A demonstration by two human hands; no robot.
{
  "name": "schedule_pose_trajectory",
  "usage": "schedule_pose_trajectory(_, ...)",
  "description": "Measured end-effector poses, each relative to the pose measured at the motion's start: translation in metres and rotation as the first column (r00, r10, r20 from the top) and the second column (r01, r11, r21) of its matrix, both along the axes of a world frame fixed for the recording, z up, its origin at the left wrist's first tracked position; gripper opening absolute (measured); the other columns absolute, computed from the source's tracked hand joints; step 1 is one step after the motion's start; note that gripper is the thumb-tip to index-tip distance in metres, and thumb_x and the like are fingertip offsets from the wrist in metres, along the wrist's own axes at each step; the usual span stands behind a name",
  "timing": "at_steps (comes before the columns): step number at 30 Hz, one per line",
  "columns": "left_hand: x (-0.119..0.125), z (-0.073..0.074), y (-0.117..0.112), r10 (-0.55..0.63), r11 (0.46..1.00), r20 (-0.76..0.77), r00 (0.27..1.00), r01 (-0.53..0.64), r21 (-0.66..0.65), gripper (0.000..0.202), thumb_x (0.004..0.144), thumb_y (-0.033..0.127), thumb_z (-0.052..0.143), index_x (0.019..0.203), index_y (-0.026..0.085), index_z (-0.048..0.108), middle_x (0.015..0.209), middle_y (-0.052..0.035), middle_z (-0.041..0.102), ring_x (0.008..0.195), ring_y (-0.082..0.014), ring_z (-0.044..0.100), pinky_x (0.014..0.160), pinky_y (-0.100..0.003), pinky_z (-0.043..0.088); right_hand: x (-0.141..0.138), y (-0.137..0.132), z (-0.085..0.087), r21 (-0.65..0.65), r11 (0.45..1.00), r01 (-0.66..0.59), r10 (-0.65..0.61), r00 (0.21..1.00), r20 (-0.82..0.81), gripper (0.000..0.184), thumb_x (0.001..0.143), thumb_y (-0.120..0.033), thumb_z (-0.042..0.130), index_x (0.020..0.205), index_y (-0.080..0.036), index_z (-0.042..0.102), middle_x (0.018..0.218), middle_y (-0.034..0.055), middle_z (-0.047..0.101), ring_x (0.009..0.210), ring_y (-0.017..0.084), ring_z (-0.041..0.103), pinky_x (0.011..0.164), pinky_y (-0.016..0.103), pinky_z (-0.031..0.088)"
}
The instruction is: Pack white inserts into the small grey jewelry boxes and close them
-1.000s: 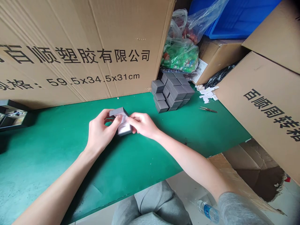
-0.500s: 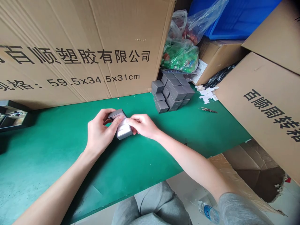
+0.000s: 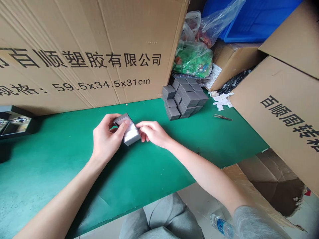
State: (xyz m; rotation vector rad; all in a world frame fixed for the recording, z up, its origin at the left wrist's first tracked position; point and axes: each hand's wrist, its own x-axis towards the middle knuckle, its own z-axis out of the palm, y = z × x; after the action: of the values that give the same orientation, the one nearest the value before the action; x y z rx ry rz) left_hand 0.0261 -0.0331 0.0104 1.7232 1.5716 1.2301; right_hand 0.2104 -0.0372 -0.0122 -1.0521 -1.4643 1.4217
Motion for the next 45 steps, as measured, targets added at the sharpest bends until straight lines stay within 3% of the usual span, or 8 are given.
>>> schedule_pose_trajectory(5, -0.003, -0.002, 0.007, 0.062, 0.996, 0.047, 0.997, -0.065, 0.058, 0.021, 0.081, 0.034, 0.074, 0.097, 0.024, 0.067, 0.094, 0.0003, 0.075, 0.085, -0.017, 0.07, 0.069, -0.024, 0.054, 0.002, -0.001, 0.004, 0.005, 0.999, -0.041, 0.041, 0.999, 0.012, 0.055, 0.08, -0.01, 0.058, 0.134, -0.017, 0.06, 0.119, 0.0084, 0.07, 0.093, 0.015, 0.066, 0.073, 0.024, 0.054)
schedule_pose_trajectory(10, -0.004, -0.004, 0.009, 0.078, 0.996, 0.092, 0.993, -0.082, 0.04, 0.019, 0.083, 0.034, 0.072, 0.098, 0.025, 0.064, 0.095, -0.0002, 0.075, 0.086, -0.0187, 0.072, 0.067, -0.026, 0.055, 0.008, -0.002, 0.009, 0.081, 0.986, -0.147, 0.144, 0.989, 0.031, 0.084, 0.078, -0.021, 0.075, 0.154, -0.03, 0.041, 0.159, 0.0082, 0.043, 0.12, 0.02, 0.059, 0.085, 0.028, 0.056)
schedule_pose_trajectory(15, -0.002, -0.004, 0.005, 0.018, 1.0, 0.042, 0.999, -0.019, 0.022, 0.025, 0.084, 0.041, 0.073, 0.102, 0.024, 0.065, 0.101, -0.0014, 0.076, 0.096, -0.0211, 0.072, 0.069, -0.026, 0.056, 0.006, 0.001, 0.005, 0.02, 0.993, -0.112, 0.112, 0.993, 0.036, 0.095, 0.073, -0.03, 0.086, 0.156, -0.028, 0.039, 0.139, 0.0087, 0.058, 0.103, 0.016, 0.065, 0.088, 0.03, 0.056)
schedule_pose_trajectory(19, -0.003, -0.004, 0.007, -0.137, 0.987, 0.137, 0.981, 0.147, -0.065, 0.042, 0.09, 0.047, 0.068, 0.124, 0.024, 0.064, 0.124, -0.0065, 0.072, 0.112, -0.0263, 0.07, 0.088, -0.035, 0.059, 0.008, 0.006, 0.0, -0.03, 0.998, -0.053, 0.05, 0.996, -0.079, 0.091, 0.072, -0.03, 0.087, 0.153, -0.027, 0.044, 0.135, 0.0065, 0.06, 0.102, 0.016, 0.066, 0.093, 0.031, 0.057)
schedule_pose_trajectory(23, -0.002, -0.001, 0.006, -0.243, 0.912, 0.314, 0.918, 0.326, -0.248, 0.082, 0.087, 0.052, 0.071, 0.157, 0.029, 0.037, 0.154, -0.0146, 0.054, 0.129, -0.0336, 0.063, 0.103, -0.047, 0.054, 0.013, 0.011, -0.002, -0.1, 0.994, 0.038, -0.054, 0.984, -0.168, 0.088, 0.074, -0.033, 0.086, 0.152, -0.03, 0.045, 0.142, 0.0055, 0.058, 0.106, 0.017, 0.066, 0.103, 0.036, 0.054)
schedule_pose_trajectory(29, -0.002, 0.001, 0.005, -0.3, 0.864, 0.345, 0.889, 0.407, -0.297, 0.118, 0.07, 0.049, 0.088, 0.164, 0.033, 0.019, 0.154, -0.02, 0.051, 0.13, -0.0389, 0.062, 0.103, -0.052, 0.055, 0.015, 0.011, -0.002, -0.115, 0.993, 0.023, -0.047, 0.978, -0.203, 0.102, 0.071, -0.034, 0.088, 0.158, -0.034, 0.035, 0.145, 0.0061, 0.055, 0.113, 0.021, 0.065, 0.106, 0.041, 0.053)
schedule_pose_trajectory(40, -0.007, 0.001, 0.006, -0.378, 0.829, 0.429, 0.821, 0.506, -0.238, 0.089, 0.073, 0.044, 0.088, 0.152, 0.031, 0.05, 0.154, -0.011, 0.054, 0.127, -0.0351, 0.063, 0.11, -0.053, 0.051, 0.017, 0.012, 0.01, -0.099, 0.985, -0.141, 0.111, 0.959, -0.259, 0.08, 0.081, -0.041, 0.081, 0.151, -0.023, 0.045, 0.125, 0.007, 0.071, 0.121, 0.023, 0.064, 0.108, 0.04, 0.051)
schedule_pose_trajectory(45, -0.008, 0.0, 0.006, -0.32, 0.853, 0.413, 0.853, 0.449, -0.267, 0.098, 0.075, 0.045, 0.087, 0.16, 0.037, 0.038, 0.155, -0.0109, 0.054, 0.132, -0.0357, 0.061, 0.11, -0.053, 0.051, 0.016, 0.011, 0.01, -0.149, 0.983, -0.111, 0.07, 0.965, -0.253, 0.086, 0.078, -0.046, 0.085, 0.15, -0.02, 0.046, 0.126, 0.0109, 0.072, 0.114, 0.024, 0.067, 0.1, 0.038, 0.054)
